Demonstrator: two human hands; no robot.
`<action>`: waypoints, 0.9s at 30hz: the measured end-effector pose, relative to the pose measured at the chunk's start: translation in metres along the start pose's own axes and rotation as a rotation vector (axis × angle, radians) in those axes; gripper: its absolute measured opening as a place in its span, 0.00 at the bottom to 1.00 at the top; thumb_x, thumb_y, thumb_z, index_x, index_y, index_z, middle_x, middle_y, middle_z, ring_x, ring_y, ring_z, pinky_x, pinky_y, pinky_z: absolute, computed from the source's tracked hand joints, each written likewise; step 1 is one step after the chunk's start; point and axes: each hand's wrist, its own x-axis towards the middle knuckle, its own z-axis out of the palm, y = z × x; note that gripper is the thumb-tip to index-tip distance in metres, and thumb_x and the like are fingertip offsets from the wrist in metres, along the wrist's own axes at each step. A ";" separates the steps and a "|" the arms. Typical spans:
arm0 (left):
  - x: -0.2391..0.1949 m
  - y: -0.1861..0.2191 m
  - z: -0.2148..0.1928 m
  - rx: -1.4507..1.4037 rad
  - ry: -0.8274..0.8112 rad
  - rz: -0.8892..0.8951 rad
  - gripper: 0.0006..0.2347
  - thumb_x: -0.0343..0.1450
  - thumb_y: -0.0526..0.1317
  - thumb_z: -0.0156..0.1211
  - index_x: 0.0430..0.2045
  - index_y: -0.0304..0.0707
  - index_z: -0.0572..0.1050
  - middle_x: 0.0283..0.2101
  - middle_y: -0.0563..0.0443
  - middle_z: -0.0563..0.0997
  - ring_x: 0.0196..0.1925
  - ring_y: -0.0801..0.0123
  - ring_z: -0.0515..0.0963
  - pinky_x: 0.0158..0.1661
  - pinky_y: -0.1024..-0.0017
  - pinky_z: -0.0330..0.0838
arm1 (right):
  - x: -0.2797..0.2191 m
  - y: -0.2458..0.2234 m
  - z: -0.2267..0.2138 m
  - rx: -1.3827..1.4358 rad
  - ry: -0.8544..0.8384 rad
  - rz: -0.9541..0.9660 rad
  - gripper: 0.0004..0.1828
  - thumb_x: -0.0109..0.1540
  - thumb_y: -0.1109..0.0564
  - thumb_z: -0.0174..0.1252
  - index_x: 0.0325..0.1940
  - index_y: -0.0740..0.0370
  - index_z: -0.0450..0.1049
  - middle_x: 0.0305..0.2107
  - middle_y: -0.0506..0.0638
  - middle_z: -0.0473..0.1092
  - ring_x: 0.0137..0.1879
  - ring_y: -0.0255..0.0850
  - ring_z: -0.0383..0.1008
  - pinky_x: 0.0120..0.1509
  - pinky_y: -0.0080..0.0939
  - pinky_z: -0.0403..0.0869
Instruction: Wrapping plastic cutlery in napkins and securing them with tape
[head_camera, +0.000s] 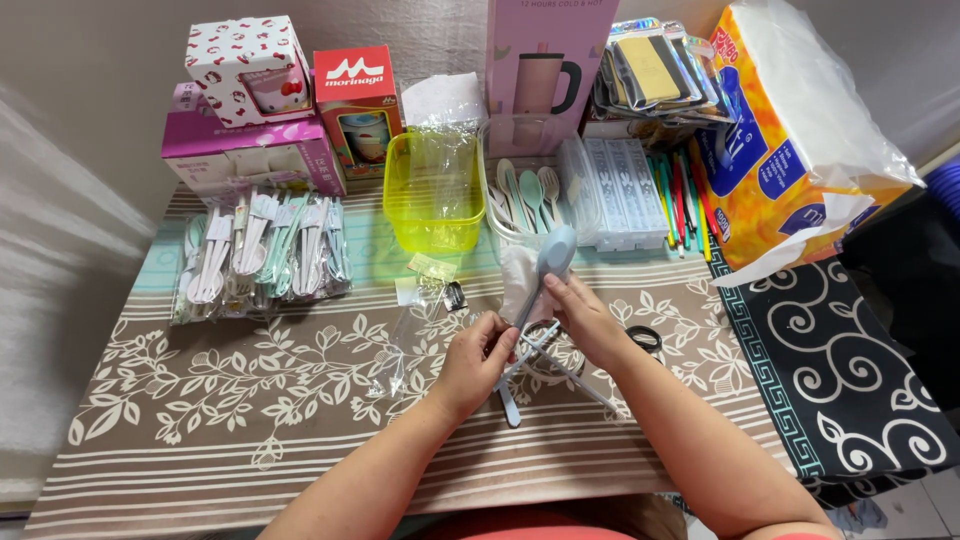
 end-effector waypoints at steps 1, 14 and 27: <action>0.002 0.001 0.002 -0.001 0.001 0.001 0.08 0.76 0.41 0.56 0.29 0.38 0.75 0.18 0.48 0.81 0.17 0.68 0.75 0.23 0.75 0.71 | -0.001 0.000 0.004 -0.002 -0.001 0.000 0.19 0.71 0.45 0.51 0.61 0.56 0.73 0.49 0.49 0.72 0.55 0.39 0.67 0.72 0.53 0.61; 0.007 0.047 -0.026 -0.367 0.028 -0.131 0.20 0.77 0.51 0.47 0.55 0.37 0.73 0.51 0.45 0.82 0.51 0.68 0.75 0.50 0.70 0.73 | 0.003 0.025 0.006 -0.397 -0.433 -0.173 0.22 0.74 0.48 0.44 0.28 0.56 0.69 0.18 0.41 0.67 0.28 0.32 0.64 0.37 0.32 0.68; 0.017 -0.003 -0.033 -0.415 0.224 -0.102 0.11 0.79 0.41 0.50 0.32 0.34 0.76 0.19 0.44 0.80 0.16 0.68 0.80 0.18 0.77 0.76 | 0.021 0.043 -0.012 -0.587 0.076 -0.898 0.24 0.72 0.54 0.40 0.68 0.60 0.71 0.41 0.56 0.66 0.44 0.43 0.65 0.49 0.45 0.72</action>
